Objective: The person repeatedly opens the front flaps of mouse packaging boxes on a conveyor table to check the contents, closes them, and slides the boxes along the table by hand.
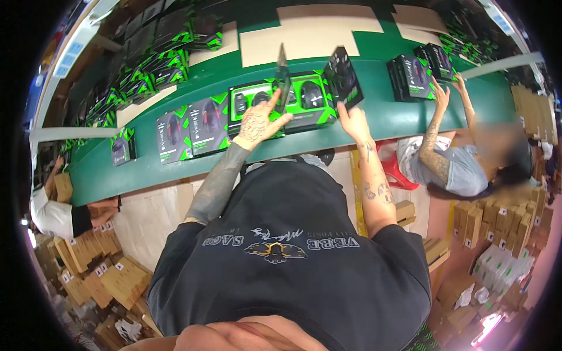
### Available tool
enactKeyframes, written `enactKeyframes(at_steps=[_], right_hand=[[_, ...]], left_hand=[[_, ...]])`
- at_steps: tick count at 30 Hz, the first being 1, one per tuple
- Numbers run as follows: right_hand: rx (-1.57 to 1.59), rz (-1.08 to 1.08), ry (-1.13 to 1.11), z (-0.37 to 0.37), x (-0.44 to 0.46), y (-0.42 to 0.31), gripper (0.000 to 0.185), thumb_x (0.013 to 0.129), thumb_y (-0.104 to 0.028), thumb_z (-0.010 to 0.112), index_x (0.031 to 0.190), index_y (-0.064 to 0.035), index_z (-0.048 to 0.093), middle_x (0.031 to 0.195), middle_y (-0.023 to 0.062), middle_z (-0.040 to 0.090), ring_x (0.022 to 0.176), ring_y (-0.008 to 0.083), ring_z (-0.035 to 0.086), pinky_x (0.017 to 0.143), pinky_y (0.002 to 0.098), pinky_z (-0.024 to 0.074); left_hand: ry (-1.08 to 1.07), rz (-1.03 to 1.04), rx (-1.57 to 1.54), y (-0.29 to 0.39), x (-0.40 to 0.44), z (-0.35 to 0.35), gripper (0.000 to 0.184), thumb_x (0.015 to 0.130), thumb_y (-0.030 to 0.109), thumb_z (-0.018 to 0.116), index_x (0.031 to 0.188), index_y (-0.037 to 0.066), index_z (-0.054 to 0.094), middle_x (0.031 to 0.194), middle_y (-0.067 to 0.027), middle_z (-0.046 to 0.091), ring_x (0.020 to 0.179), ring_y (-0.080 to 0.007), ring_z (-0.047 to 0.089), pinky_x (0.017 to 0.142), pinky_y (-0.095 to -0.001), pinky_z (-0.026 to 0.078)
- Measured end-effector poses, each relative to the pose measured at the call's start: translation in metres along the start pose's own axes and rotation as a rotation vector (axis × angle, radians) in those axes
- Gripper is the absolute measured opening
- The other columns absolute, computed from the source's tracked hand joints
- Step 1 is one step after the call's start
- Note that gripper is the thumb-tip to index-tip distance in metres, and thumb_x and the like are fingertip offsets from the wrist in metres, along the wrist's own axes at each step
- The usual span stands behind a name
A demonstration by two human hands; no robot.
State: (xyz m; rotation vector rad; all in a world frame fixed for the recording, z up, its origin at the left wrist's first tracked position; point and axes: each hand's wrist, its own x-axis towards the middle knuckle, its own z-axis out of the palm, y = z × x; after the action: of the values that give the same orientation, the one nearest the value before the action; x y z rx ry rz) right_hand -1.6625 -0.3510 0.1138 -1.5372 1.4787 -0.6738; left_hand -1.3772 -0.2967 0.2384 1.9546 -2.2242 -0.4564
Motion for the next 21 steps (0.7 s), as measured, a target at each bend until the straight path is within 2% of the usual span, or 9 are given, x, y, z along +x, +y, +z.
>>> enactKeyframes(at_steps=[1, 2, 3, 5, 8, 10, 16, 20, 21], right_hand=[[-0.244, 0.113, -0.142, -0.009, -0.012, -0.028, 0.043, 0.089, -0.032, 0.064, 0.109, 0.0054, 0.063, 0.092, 0.0243, 0.069, 0.098, 0.0383, 0.068, 0.085, 0.0433, 0.0525], [-0.046, -0.436, 0.249, -0.001, -0.03, -0.044, 0.063, 0.079, -0.021, 0.073, 0.133, 0.0016, 0.05, 0.13, 0.0264, 0.055, 0.124, 0.0389, 0.053, 0.104, 0.0418, 0.0423], [-0.048, -0.434, 0.212, -0.007, -0.04, -0.065, 0.085, 0.073, -0.016, 0.077, 0.146, -0.0048, 0.035, 0.15, 0.0227, 0.036, 0.136, 0.0395, 0.037, 0.113, 0.0428, 0.0315], [-0.067, -0.577, 0.235, -0.007, -0.052, -0.088, 0.089, 0.071, -0.022, 0.08, 0.146, -0.0012, 0.035, 0.146, 0.0226, 0.041, 0.133, 0.0402, 0.041, 0.111, 0.0449, 0.0334], [-0.125, -0.63, 0.095, 0.027, -0.052, -0.123, 0.097, 0.072, -0.032, 0.081, 0.147, 0.0027, 0.03, 0.147, 0.0231, 0.039, 0.133, 0.0403, 0.041, 0.111, 0.0454, 0.0333], [-0.15, -0.671, 0.038, 0.054, -0.045, -0.136, 0.092, 0.074, -0.04, 0.079, 0.147, -0.0042, 0.035, 0.149, 0.0234, 0.036, 0.136, 0.0403, 0.037, 0.111, 0.0475, 0.0334], [-0.263, -0.95, -0.209, 0.099, -0.055, -0.182, 0.063, 0.077, -0.036, 0.078, 0.131, -0.0123, 0.056, 0.147, 0.018, 0.041, 0.135, 0.0401, 0.039, 0.109, 0.0508, 0.0348], [-0.336, -0.936, -0.402, 0.168, -0.057, -0.211, 0.066, 0.084, -0.038, 0.071, 0.137, -0.0067, 0.049, 0.148, 0.0197, 0.04, 0.138, 0.0377, 0.037, 0.112, 0.0485, 0.0336], [-0.379, -0.911, -0.423, 0.184, -0.058, -0.222, 0.075, 0.083, -0.041, 0.07, 0.142, -0.0044, 0.042, 0.149, 0.0203, 0.038, 0.139, 0.0382, 0.036, 0.112, 0.0475, 0.0336]], left_hand=[[-0.019, 0.001, 0.035, -0.002, 0.001, 0.002, 0.086, 0.083, 0.066, 0.058, 0.149, 0.016, 0.037, 0.093, -0.0205, 0.063, 0.085, -0.0368, 0.065, 0.08, -0.0459, 0.05], [-0.075, -0.031, 0.028, 0.004, 0.002, -0.003, 0.086, 0.082, 0.066, 0.059, 0.15, 0.018, 0.036, 0.097, -0.0204, 0.063, 0.089, -0.0375, 0.064, 0.082, -0.0462, 0.05], [-0.04, -0.006, 0.037, -0.001, 0.001, 0.006, 0.087, 0.082, 0.067, 0.058, 0.151, 0.019, 0.035, 0.098, -0.0203, 0.063, 0.09, -0.0378, 0.064, 0.083, -0.0466, 0.049], [-0.1, -0.031, 0.021, -0.001, -0.002, 0.01, 0.093, 0.079, 0.074, 0.055, 0.152, 0.022, 0.032, 0.104, -0.0222, 0.064, 0.097, -0.0365, 0.064, 0.088, -0.0458, 0.047], [-0.165, 0.072, -0.074, -0.016, -0.017, 0.024, 0.086, 0.082, 0.065, 0.061, 0.151, 0.022, 0.035, 0.11, -0.0206, 0.062, 0.106, -0.0357, 0.06, 0.093, -0.0458, 0.044], [-0.01, 0.292, -0.046, -0.041, -0.04, 0.026, 0.08, 0.076, 0.056, 0.072, 0.141, 0.017, 0.049, 0.125, -0.0173, 0.057, 0.123, -0.0356, 0.05, 0.101, -0.0491, 0.041], [0.074, -0.204, 0.31, -0.166, -0.134, -0.051, 0.105, 0.057, 0.054, 0.085, 0.146, 0.021, 0.042, 0.154, -0.0166, 0.031, 0.14, -0.0445, 0.028, 0.112, -0.0545, 0.027], [-0.107, -0.078, 0.315, -0.202, -0.144, -0.075, 0.103, 0.06, 0.058, 0.082, 0.147, 0.018, 0.041, 0.156, -0.0108, 0.03, 0.143, -0.0382, 0.028, 0.109, -0.0525, 0.035], [-0.075, -0.016, 0.352, -0.2, -0.143, -0.08, 0.088, 0.068, 0.059, 0.077, 0.14, 0.018, 0.05, 0.15, -0.0093, 0.042, 0.138, -0.033, 0.04, 0.104, -0.0476, 0.042]])
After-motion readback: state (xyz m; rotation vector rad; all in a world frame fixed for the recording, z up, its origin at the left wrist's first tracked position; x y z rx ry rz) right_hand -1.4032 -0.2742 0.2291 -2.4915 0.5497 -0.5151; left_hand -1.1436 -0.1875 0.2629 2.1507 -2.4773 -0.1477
